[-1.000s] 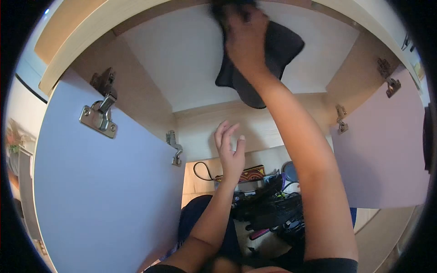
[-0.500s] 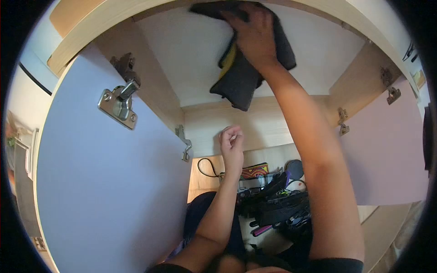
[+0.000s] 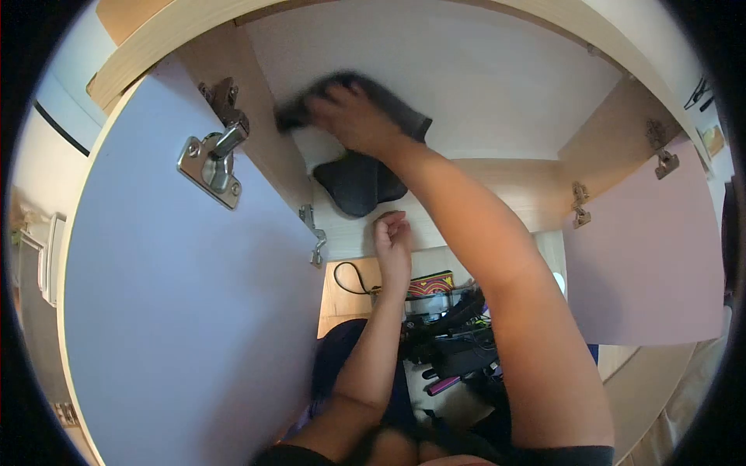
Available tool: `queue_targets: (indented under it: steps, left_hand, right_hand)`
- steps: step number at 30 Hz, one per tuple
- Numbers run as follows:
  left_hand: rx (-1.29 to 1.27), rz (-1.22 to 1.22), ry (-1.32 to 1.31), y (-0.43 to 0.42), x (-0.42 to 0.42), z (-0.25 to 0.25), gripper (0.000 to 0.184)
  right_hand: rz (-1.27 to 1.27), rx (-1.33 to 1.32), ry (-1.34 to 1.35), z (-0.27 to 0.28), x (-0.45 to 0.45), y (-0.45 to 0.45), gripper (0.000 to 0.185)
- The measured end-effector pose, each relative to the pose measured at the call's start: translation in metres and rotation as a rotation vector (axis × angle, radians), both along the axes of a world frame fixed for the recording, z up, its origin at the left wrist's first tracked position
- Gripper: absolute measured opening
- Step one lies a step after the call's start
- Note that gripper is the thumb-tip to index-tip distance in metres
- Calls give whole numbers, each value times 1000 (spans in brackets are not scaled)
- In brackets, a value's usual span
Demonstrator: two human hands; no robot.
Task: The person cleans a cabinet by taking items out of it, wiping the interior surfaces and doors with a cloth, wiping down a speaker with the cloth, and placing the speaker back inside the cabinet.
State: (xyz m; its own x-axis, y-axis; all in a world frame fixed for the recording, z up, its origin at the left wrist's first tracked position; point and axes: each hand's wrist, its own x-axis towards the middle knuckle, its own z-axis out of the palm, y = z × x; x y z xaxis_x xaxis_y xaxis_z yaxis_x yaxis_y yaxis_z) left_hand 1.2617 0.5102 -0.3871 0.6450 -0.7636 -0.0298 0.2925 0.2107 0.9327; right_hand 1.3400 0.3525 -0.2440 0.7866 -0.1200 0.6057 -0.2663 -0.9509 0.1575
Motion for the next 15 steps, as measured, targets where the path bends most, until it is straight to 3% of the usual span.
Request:
queue_targets:
  steps: [1,3,4,7,9,13,15]
  left_hand:
    - [55,16,-25,3,-1,5,15]
    - [110,29,-52,5,-3,11,14]
    - [94,24,-65,5,-5,12,15]
    - [67,17,-177,3,-11,14,16]
    - [52,26,-282,3,-12,17,16]
    - [1,25,-337,2,-1,17,14]
    - [1,28,-356,2,7,22,12]
  right_hand:
    - [-5,-1,2,1,-14,-4,40]
    - [-32,-245,309,5,-52,-15,40]
    - [29,-308,47,20,-61,-20,36]
    - [-184,-287,-74,86,-67,-20,39]
    - [-318,-443,-314,108,-69,-16,39]
    - [-336,-302,-95,58,-81,-3,38]
    - [-205,-304,122,28,-90,-5,40]
